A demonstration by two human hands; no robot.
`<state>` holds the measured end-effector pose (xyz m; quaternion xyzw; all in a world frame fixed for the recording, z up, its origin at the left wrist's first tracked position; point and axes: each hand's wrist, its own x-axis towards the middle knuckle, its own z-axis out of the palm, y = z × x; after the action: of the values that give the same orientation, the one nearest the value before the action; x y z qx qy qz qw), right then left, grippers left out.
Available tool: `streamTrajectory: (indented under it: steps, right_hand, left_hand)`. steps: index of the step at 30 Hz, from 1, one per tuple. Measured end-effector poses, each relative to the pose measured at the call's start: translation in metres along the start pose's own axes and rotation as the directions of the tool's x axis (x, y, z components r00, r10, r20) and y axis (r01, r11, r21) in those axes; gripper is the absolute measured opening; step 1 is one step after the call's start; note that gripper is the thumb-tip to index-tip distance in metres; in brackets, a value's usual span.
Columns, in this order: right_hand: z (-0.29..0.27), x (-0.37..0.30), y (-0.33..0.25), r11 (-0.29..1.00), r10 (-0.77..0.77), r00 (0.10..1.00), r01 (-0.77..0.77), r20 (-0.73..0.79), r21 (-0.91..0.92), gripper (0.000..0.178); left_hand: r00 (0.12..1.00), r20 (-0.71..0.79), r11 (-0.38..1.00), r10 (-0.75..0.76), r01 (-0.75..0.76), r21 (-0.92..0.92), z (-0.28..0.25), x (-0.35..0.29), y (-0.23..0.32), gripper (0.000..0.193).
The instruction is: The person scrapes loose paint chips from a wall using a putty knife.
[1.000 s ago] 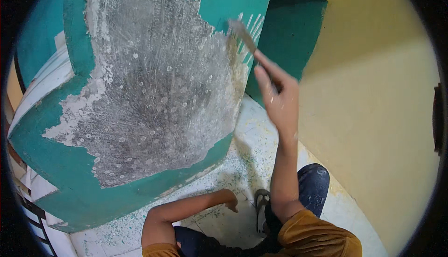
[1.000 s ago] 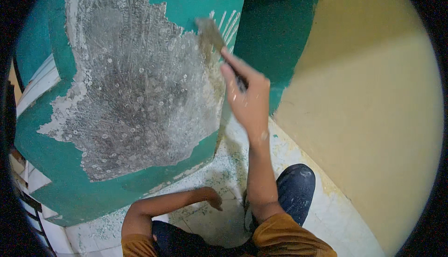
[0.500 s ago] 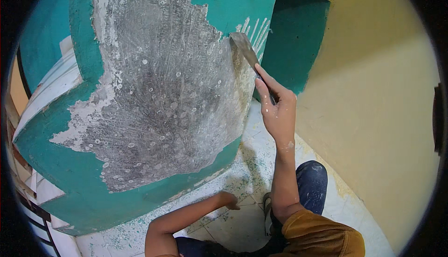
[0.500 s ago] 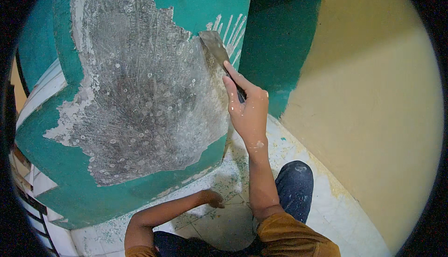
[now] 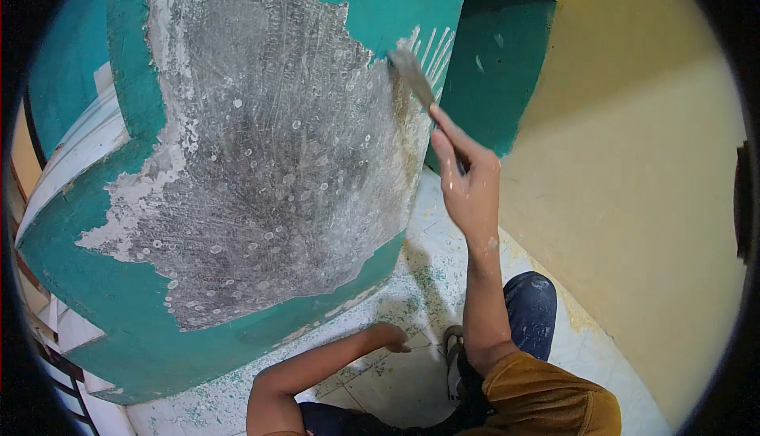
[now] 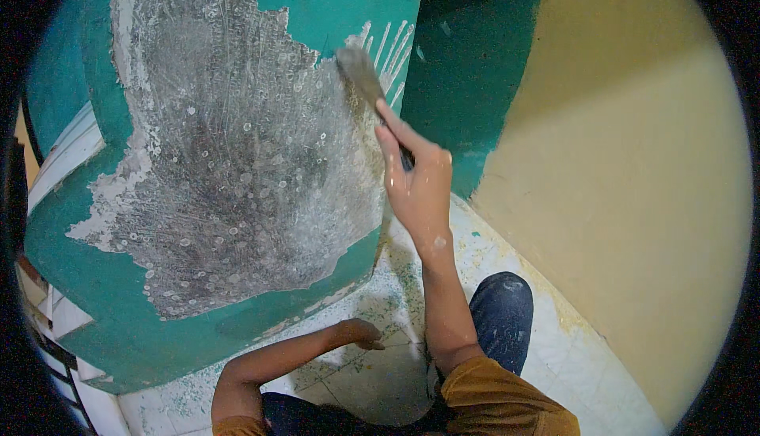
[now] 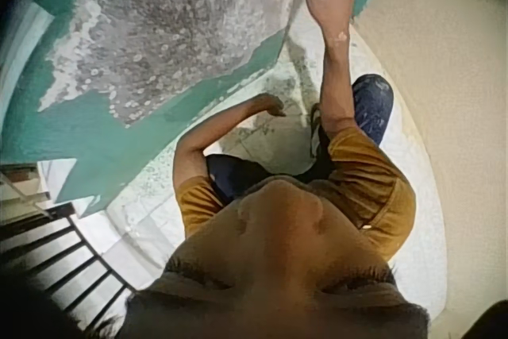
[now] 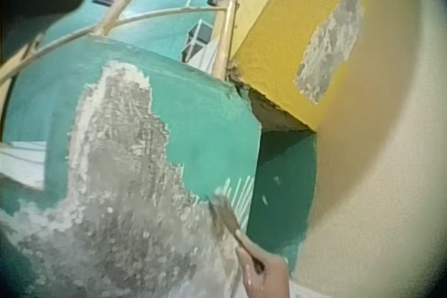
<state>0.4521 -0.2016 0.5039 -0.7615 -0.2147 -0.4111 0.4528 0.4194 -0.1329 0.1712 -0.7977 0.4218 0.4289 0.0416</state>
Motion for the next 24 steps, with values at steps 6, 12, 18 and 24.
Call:
streamTrajectory:
  steps: [6,12,18,24]
  right_hand:
    - [-0.001,-0.017,-0.02,0.999,0.045,0.997,-0.046,0.061,0.013,0.026]
    - [-0.017,0.008,-0.018,0.998,0.055,0.998,-0.055,0.02,0.036,0.027]
    - [-0.058,0.025,-0.029,0.987,0.038,0.989,-0.06,0.143,0.151,0.029]
    - [-0.041,0.002,0.006,0.997,0.021,0.984,-0.034,0.175,0.074,0.029]
  left_hand:
    - [1.0,0.008,0.998,-0.011,0.01,0.055,0.027,0.035,-0.018,0.065]
    - [0.986,-0.137,0.996,0.091,-0.092,-0.001,0.022,0.005,-0.018,0.063]
    - [0.954,-0.242,0.964,0.179,-0.219,-0.149,0.006,-0.018,-0.019,0.06]
    - [0.925,-0.373,0.946,0.068,-0.179,-0.271,-0.02,-0.04,-0.022,0.058]
